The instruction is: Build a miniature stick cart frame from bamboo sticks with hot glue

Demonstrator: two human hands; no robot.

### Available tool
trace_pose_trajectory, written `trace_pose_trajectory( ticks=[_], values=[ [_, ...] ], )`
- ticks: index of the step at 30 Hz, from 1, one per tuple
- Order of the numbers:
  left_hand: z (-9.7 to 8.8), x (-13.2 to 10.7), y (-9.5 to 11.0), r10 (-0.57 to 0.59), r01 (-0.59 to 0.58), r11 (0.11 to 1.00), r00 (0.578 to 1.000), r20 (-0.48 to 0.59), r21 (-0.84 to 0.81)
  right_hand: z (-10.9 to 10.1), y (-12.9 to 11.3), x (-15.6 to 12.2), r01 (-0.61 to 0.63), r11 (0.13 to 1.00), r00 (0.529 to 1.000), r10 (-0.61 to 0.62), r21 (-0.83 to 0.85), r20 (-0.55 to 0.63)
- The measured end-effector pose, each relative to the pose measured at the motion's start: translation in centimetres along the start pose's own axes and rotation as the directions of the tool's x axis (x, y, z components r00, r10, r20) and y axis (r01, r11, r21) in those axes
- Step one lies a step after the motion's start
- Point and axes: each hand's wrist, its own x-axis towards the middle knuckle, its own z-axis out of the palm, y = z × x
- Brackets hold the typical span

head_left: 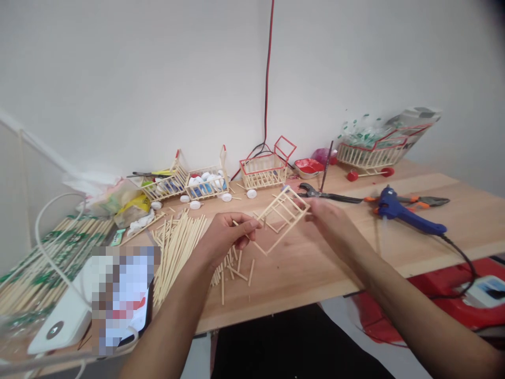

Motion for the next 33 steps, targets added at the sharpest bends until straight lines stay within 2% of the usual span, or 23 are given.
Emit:
trace_pose_trajectory(
  ticks=[1,2,3,5,8,13,15,23,33],
  values=[
    [0.0,0.0,0.0,0.007,-0.007,1.000,1.000,-0.015,0.000,-0.3,-0.7,-0.6,0.008,0.999,0.990,-0.015,-0.049,-0.141],
    [0.0,0.1,-0.1,0.016,-0.016,1.000,0.999,-0.028,0.001,-0.6,-1.5,-1.3,0.044,0.994,0.973,-0.064,-0.097,-0.220],
    [0.0,0.2,-0.2,0.026,-0.026,1.000,0.999,-0.038,0.001,-0.6,-2.4,-2.0,0.096,0.985,0.963,-0.129,-0.146,-0.236],
    [0.0,0.3,-0.3,0.045,-0.045,0.999,0.997,-0.057,0.004,-0.3,-3.9,-3.3,0.201,0.947,0.951,-0.249,-0.250,-0.183],
    [0.0,0.4,-0.4,0.060,-0.060,0.998,0.994,-0.089,0.006,1.0,-5.2,-4.3,0.282,0.891,0.937,-0.336,-0.357,-0.099],
    [0.2,0.4,-0.4,0.102,-0.092,0.994,0.982,-0.159,0.067,3.3,-5.4,-4.3,0.317,0.878,0.948,-0.298,-0.359,0.108],
    [0.3,0.2,-0.2,0.117,-0.100,0.989,0.980,-0.162,0.111,4.0,-5.2,-4.1,0.323,0.878,0.946,-0.289,-0.353,0.148],
    [0.9,-0.1,0.1,0.138,-0.112,0.977,0.981,-0.140,0.182,4.9,-4.8,-3.0,0.317,0.863,0.946,-0.260,-0.394,0.193],
    [0.9,0.1,0.0,0.144,-0.108,0.973,0.975,-0.169,0.201,5.2,-4.4,-2.6,0.337,0.868,0.941,-0.297,-0.365,0.163]
  ],
)
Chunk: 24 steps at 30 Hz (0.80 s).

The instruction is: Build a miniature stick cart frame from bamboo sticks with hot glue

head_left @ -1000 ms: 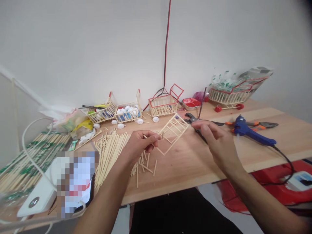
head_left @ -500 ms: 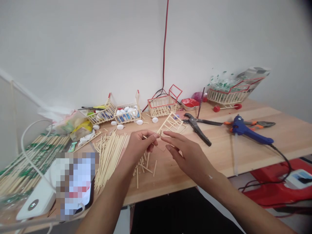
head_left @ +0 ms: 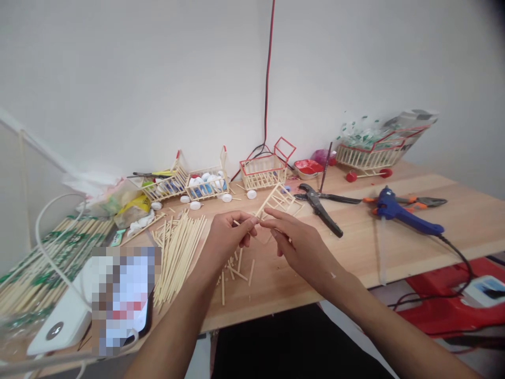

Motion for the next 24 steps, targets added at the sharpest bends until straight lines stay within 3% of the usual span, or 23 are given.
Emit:
trace_pose_trajectory(
  ticks=[5,7,10,12,15,19,24],
  values=[
    [0.1,-0.1,0.1,-0.015,0.015,1.000,1.000,-0.016,0.013,-0.6,-0.7,0.0,-0.128,0.986,0.990,0.133,0.106,-0.051],
    [0.1,-0.1,0.2,-0.027,0.027,1.000,0.999,-0.028,0.003,-1.3,-0.4,0.0,-0.175,0.976,0.972,0.192,0.128,-0.136],
    [0.1,-0.1,0.2,-0.034,0.033,0.998,0.999,-0.021,-0.044,-2.6,1.4,0.0,-0.208,0.948,0.889,0.286,0.241,-0.358],
    [0.1,-0.1,0.0,-0.036,0.037,0.994,0.999,0.012,-0.100,-2.9,3.4,0.2,-0.213,0.879,0.836,0.390,0.427,-0.386],
    [0.0,0.0,-0.3,-0.053,0.070,0.977,0.995,0.090,-0.199,-2.4,6.1,0.5,-0.271,0.709,0.872,0.467,0.652,-0.145],
    [0.0,0.2,-0.6,-0.075,0.130,0.952,0.977,0.202,-0.277,-0.9,7.1,0.7,-0.385,0.449,0.910,0.330,0.806,0.251],
    [-0.1,0.3,-0.6,-0.098,0.182,0.931,0.960,0.264,-0.316,-0.3,6.2,0.7,-0.446,0.286,0.893,0.208,0.848,0.399]
  ],
)
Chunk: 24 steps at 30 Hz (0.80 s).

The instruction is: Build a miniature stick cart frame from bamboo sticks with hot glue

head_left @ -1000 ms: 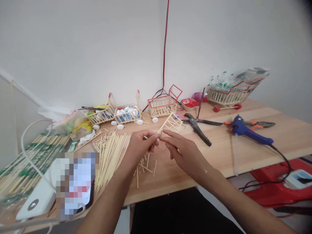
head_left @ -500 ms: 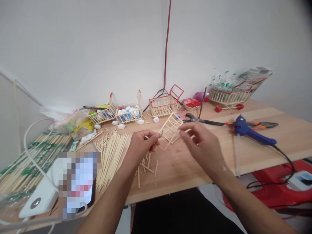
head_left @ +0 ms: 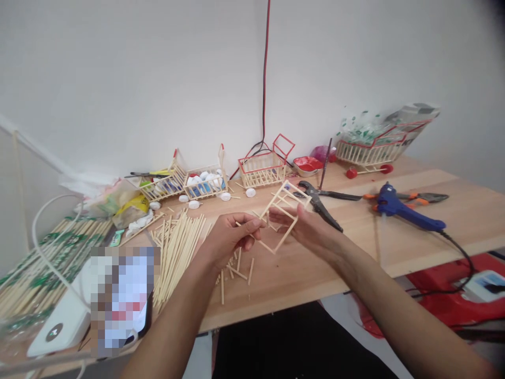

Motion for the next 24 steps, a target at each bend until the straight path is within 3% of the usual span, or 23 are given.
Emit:
trace_pose_trajectory(
  ticks=[5,8,11,16,21,24],
  values=[
    [-0.2,0.0,0.1,-0.014,0.015,1.000,1.000,0.021,-0.021,-0.4,-0.7,-0.6,0.007,0.998,1.000,-0.005,0.058,-0.030],
    [-0.2,-0.1,0.1,-0.016,0.018,0.999,0.999,0.035,-0.036,-1.0,-0.8,-0.6,0.053,0.995,0.988,-0.040,0.079,-0.151],
    [-0.1,-0.2,0.2,-0.029,0.032,0.998,0.997,0.068,-0.049,-1.2,-0.4,-0.2,0.031,0.998,0.973,-0.044,-0.059,-0.227],
    [0.0,-0.3,0.3,-0.066,0.073,0.996,0.991,0.119,-0.054,-0.5,-0.3,0.5,-0.011,0.939,0.997,-0.016,-0.343,-0.075],
    [0.0,-0.3,0.4,-0.090,0.097,0.994,0.990,0.109,-0.053,0.1,-1.1,0.9,0.100,0.915,0.989,-0.048,-0.391,0.141],
    [0.0,-0.3,0.4,-0.095,0.101,0.993,0.990,0.108,-0.055,0.3,-1.4,1.0,0.136,0.911,0.976,-0.057,-0.389,0.208]
  ],
)
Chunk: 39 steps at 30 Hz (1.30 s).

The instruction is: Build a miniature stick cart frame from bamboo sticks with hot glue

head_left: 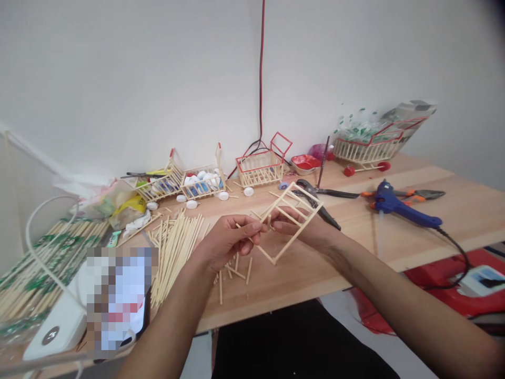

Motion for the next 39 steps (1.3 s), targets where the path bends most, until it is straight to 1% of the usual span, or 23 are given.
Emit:
trace_pose_trajectory(
  ticks=[5,10,16,20,25,28,32,35,39],
  values=[
    [0.0,0.0,0.1,-0.013,0.013,1.000,1.000,0.010,0.004,0.2,-0.2,-0.1,-0.040,0.999,0.998,0.040,-0.005,-0.048],
    [0.0,0.0,0.0,-0.019,0.019,1.000,1.000,0.009,0.005,0.5,-0.6,-0.2,-0.040,0.999,0.998,0.040,-0.011,-0.057],
    [0.0,0.1,-0.1,-0.019,0.019,1.000,1.000,0.004,0.007,0.6,-0.6,-0.2,-0.066,0.998,0.992,0.067,0.008,-0.108],
    [0.0,0.1,0.0,-0.014,0.013,1.000,1.000,0.002,0.025,0.5,-0.3,-0.3,-0.046,0.997,0.993,0.052,0.061,-0.105],
    [-0.1,0.1,0.0,-0.025,0.026,0.998,1.000,-0.007,0.058,0.6,0.3,-0.5,-0.064,0.989,0.994,0.076,0.134,-0.085],
    [-0.3,0.2,-0.1,-0.028,0.028,0.997,1.000,0.006,0.069,0.7,0.5,-0.5,-0.062,0.983,0.994,0.077,0.174,-0.083],
    [-0.4,0.2,-0.2,-0.031,0.029,0.998,0.999,0.026,0.052,0.9,0.7,-0.4,-0.069,0.973,0.994,0.085,0.219,-0.062],
    [-0.3,0.2,-0.1,-0.038,0.037,0.999,0.999,0.029,0.034,1.0,0.9,-0.4,-0.096,0.954,0.993,0.112,0.284,-0.040],
    [0.0,0.1,0.0,-0.049,0.048,0.999,0.998,0.028,0.022,1.2,1.3,-0.3,-0.109,0.924,0.993,0.120,0.367,-0.007]
  ],
)
